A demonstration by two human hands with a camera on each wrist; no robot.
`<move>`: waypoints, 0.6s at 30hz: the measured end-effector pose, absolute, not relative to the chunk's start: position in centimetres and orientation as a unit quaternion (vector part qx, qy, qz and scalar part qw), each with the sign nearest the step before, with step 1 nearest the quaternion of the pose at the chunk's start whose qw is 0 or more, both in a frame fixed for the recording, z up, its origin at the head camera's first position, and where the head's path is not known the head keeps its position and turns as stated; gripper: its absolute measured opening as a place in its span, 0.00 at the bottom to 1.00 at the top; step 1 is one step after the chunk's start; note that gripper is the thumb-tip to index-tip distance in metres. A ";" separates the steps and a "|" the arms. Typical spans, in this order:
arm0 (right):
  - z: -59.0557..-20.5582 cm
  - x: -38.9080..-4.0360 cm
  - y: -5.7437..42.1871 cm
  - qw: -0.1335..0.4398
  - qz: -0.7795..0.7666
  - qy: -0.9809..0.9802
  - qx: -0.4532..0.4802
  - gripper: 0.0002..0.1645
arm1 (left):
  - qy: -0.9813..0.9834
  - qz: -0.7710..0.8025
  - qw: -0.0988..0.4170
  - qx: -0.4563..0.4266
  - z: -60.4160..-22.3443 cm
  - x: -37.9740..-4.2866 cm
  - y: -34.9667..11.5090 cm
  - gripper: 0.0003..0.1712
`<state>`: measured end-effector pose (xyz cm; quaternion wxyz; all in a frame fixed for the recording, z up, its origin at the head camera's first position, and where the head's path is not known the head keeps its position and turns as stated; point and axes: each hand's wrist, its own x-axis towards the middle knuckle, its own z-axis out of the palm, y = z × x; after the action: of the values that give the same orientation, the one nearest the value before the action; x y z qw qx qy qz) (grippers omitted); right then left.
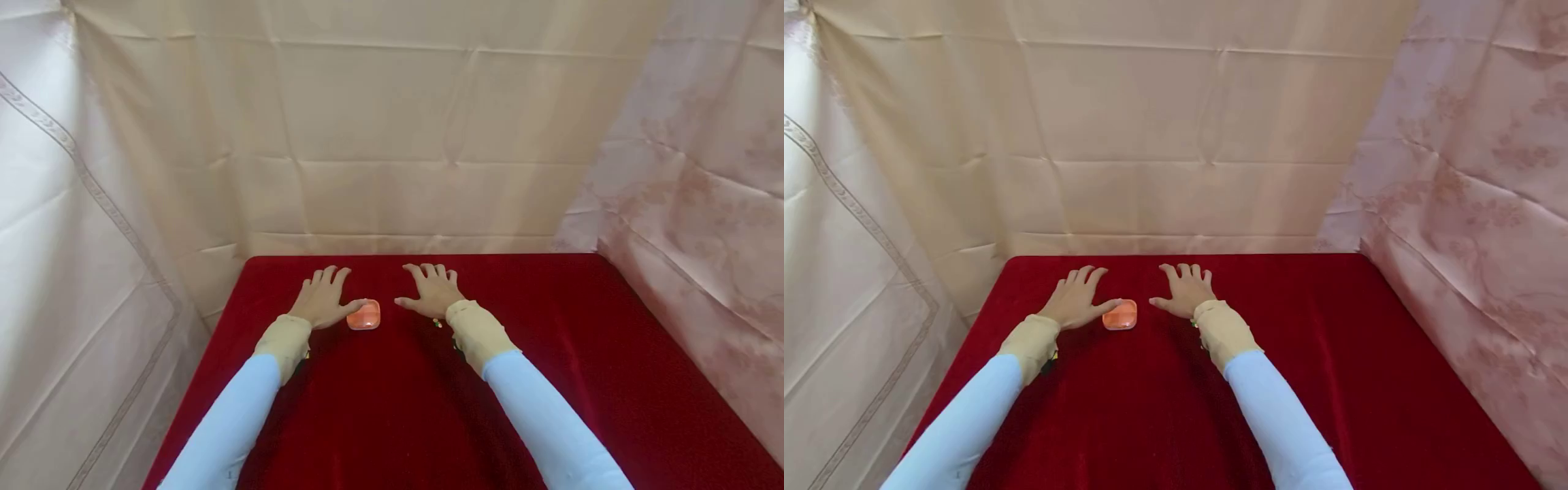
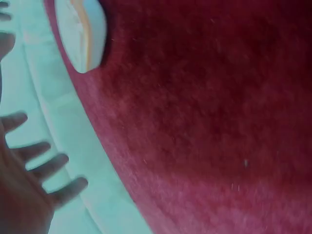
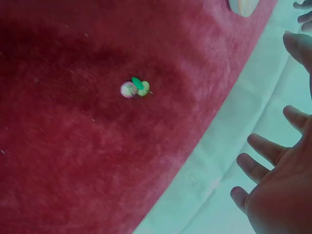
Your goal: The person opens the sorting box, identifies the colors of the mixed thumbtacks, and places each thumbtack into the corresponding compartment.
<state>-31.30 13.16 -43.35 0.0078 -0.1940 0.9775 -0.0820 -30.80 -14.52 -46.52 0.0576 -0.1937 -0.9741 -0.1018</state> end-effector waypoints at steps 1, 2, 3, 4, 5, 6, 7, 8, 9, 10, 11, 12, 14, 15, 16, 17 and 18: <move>-43.5 -31.2 13.3 0.011 -0.088 0.977 -0.192 0.52 | -0.970 -0.121 0.051 -0.202 -46.6 -30.8 -14.5 0.55; -43.6 -31.1 13.4 0.015 -0.098 0.977 -0.192 0.52 | -0.967 -0.140 0.040 -0.211 -46.7 -30.7 -14.6 0.55; -43.8 -31.0 13.4 0.019 -0.111 0.975 -0.191 0.51 | -0.962 -0.163 0.026 -0.219 -46.8 -30.7 -14.6 0.57; -43.9 -30.8 13.4 0.025 -0.127 0.973 -0.190 0.50 | -0.957 -0.182 0.008 -0.225 -47.0 -30.6 -14.7 0.59; -44.1 -30.7 13.4 0.028 -0.147 0.970 -0.190 0.49 | -0.953 -0.198 -0.011 -0.228 -47.2 -30.5 -14.9 0.61; -44.3 -30.7 13.3 0.029 -0.162 0.967 -0.192 0.47 | -0.949 -0.215 -0.028 -0.230 -47.5 -30.5 -15.1 0.63; -44.5 -30.6 13.2 0.029 -0.175 0.964 -0.195 0.44 | -0.946 -0.227 -0.044 -0.228 -47.8 -30.5 -15.2 0.65; -44.7 -30.6 13.1 0.031 -0.189 0.961 -0.200 0.42 | -0.944 -0.235 -0.057 -0.226 -48.1 -30.5 -15.4 0.65; -44.9 -30.6 13.0 0.030 -0.198 0.958 -0.205 0.39 | -0.942 -0.242 -0.067 -0.225 -48.4 -30.5 -15.5 0.66; -45.2 -30.6 12.8 0.030 -0.206 0.955 -0.210 0.35 | -0.940 -0.247 -0.075 -0.222 -48.8 -30.5 -15.6 0.65; -45.4 -30.6 12.7 0.029 -0.211 0.953 -0.217 0.32 | -0.938 -0.255 -0.078 -0.222 -49.1 -30.5 -15.8 0.63; -45.7 -30.6 12.5 0.028 -0.214 0.951 -0.222 0.28 | -0.935 -0.262 -0.079 -0.223 -49.3 -30.5 -15.9 0.61; -46.3 -30.5 12.0 0.030 -0.225 0.944 -0.237 0.22 | -0.933 -0.272 -0.078 -0.224 -49.8 -30.5 -16.1 0.57; -46.5 -30.3 11.7 0.032 -0.230 0.941 -0.246 0.20 | -0.932 -0.276 -0.075 -0.223 -49.9 -30.5 -16.2 0.55; -46.8 -30.2 11.4 0.036 -0.235 0.937 -0.255 0.18 | -0.931 -0.279 -0.074 -0.222 -50.0 -30.4 -16.4 0.54; -47.1 -30.1 11.1 0.040 -0.239 0.934 -0.264 0.17 | -0.930 -0.283 -0.071 -0.222 -50.1 -30.3 -16.5 0.53; -47.3 -29.9 10.8 0.045 -0.243 0.930 -0.271 0.16 | -0.930 -0.286 -0.069 -0.220 -50.2 -30.2 -16.7 0.52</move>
<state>-29.91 10.83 -47.32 0.0445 -0.2709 0.9305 -0.2426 -30.22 -16.66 -50.17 -0.0689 -0.2199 -0.9302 -0.2857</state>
